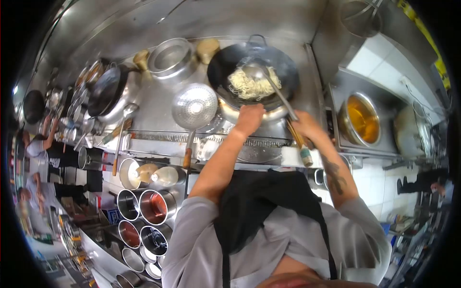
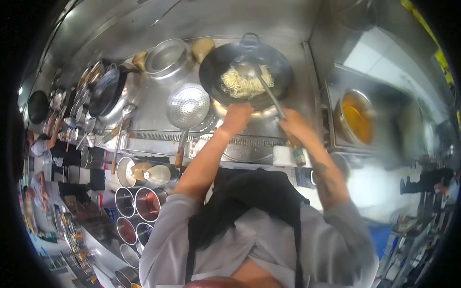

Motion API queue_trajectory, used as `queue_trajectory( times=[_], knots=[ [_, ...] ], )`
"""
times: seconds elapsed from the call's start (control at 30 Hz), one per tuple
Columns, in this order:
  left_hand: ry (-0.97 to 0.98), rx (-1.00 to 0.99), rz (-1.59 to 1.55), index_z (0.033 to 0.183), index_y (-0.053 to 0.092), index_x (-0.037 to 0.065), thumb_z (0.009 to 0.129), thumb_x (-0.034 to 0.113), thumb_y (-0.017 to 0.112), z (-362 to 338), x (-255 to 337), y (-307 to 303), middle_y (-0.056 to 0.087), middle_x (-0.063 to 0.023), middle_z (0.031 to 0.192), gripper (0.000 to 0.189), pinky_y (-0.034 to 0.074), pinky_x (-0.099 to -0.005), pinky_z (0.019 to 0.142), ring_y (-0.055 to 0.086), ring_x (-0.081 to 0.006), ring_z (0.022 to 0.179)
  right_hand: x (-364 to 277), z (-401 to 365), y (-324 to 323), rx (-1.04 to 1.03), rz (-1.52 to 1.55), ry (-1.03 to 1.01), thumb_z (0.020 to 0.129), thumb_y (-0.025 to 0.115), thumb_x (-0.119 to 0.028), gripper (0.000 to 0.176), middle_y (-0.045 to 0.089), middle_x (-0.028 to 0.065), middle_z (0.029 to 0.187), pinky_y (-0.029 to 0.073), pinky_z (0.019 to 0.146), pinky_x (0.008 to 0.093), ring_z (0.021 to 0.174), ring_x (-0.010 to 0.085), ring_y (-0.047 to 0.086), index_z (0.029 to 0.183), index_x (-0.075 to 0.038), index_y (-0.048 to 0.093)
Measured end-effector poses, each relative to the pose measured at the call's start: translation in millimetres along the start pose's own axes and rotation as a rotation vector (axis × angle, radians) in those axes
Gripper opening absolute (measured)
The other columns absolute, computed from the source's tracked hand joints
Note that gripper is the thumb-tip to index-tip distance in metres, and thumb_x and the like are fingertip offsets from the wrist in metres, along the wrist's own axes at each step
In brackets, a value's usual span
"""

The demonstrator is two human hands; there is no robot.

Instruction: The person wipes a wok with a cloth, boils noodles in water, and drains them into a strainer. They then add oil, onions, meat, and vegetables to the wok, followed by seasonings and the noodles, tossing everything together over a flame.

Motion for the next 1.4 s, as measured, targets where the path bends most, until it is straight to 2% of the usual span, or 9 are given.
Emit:
queue_trajectory(
  times=[0.07,0.1,0.23,0.47,0.63,0.9,1.0,1.13,1.4],
  knots=[
    [-0.028,-0.012,-0.03,0.082,0.057,0.005,0.09,0.022,0.052,-3,-5,8,0.063,-0.0152,0.073,0.019,0.043,-0.0495,0.067,0.062,-0.0354,0.075,-27,-2,19,0.048,0.025,0.077,0.079,0.055,-0.007,0.037,0.063,0.0188,0.074,0.05,0.053,0.0392,0.056,0.0253,0.061,0.115,0.001,0.055],
    [-0.06,-0.025,-0.03,0.081,0.056,0.005,0.09,0.022,0.053,-1,-11,7,0.062,-0.0156,0.071,0.019,0.042,-0.0498,0.067,0.062,-0.036,0.074,-41,-4,23,0.079,0.117,-0.095,0.08,0.055,-0.006,0.032,0.061,0.0135,0.069,0.047,0.047,0.0354,0.05,0.022,0.058,0.111,0.002,0.058],
    [-0.051,0.018,-0.047,0.081,0.055,0.005,0.09,0.02,0.054,-2,2,-11,0.063,-0.0162,0.07,0.018,0.042,-0.0492,0.067,0.062,-0.036,0.072,-21,-21,16,-0.187,0.447,0.178,0.081,0.059,-0.007,0.022,0.056,0.0018,0.065,0.042,0.044,0.0281,0.05,0.0125,0.054,0.102,0.0,0.062],
    [-0.077,-0.035,0.032,0.082,0.055,0.004,0.09,0.02,0.054,8,-1,-5,0.064,-0.0158,0.069,0.019,0.044,-0.0487,0.068,0.063,-0.0353,0.07,-5,-3,7,0.146,0.367,0.226,0.079,0.056,-0.006,0.009,0.056,0.0046,0.06,0.044,0.045,0.0301,0.046,0.0132,0.053,0.085,-0.001,0.06],
    [-0.096,-0.026,-0.043,0.081,0.056,0.004,0.09,0.02,0.055,1,-6,2,0.064,-0.018,0.069,0.019,0.044,-0.0491,0.069,0.063,-0.0354,0.071,-3,-7,26,-0.147,0.702,0.226,0.082,0.055,-0.005,0.007,0.054,0.0022,0.06,0.04,0.041,0.026,0.046,0.0115,0.052,0.087,-0.002,0.058],
    [-0.09,0.0,-0.079,0.084,0.056,0.004,0.091,0.021,0.053,-1,3,7,0.062,-0.019,0.07,0.019,0.044,-0.0504,0.066,0.061,-0.0389,0.07,-25,10,12,0.033,0.214,0.171,0.082,0.053,-0.004,0.017,0.056,0.005,0.062,0.042,0.039,0.0307,0.041,0.0139,0.052,0.098,0.0,0.059],
    [-0.052,0.029,-0.066,0.084,0.056,0.004,0.092,0.021,0.053,9,2,0,0.063,-0.0191,0.07,0.019,0.044,-0.0504,0.066,0.061,-0.0392,0.07,-13,-4,14,-0.111,0.456,0.158,0.082,0.054,-0.006,0.018,0.056,0.0063,0.061,0.043,0.041,0.0337,0.041,0.0158,0.052,0.098,0.0,0.058],
    [-0.072,-0.007,-0.059,0.083,0.055,0.005,0.091,0.021,0.054,2,-7,12,0.061,-0.0175,0.066,0.018,0.044,-0.0496,0.066,0.061,-0.0379,0.068,-20,-10,18,0.025,0.245,0.115,0.08,0.055,-0.009,0.025,0.061,0.0114,0.064,0.047,0.044,0.0354,0.049,0.0211,0.06,0.104,-0.001,0.059],
    [-0.073,-0.022,-0.023,0.081,0.056,0.004,0.088,0.019,0.057,1,-7,10,0.062,-0.0172,0.067,0.017,0.046,-0.0472,0.065,0.062,-0.0369,0.067,19,-26,-8,-0.096,0.409,0.106,0.08,0.056,-0.01,0.021,0.058,0.0091,0.063,0.047,0.045,0.0337,0.048,0.0177,0.057,0.098,0.001,0.057]
  ],
)
Point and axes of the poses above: each hand's wrist, its own z-axis towards the middle knuckle, its own y-axis out of the palm, x = y × z, the point moved 9 cm from there along z, towards the middle knuckle
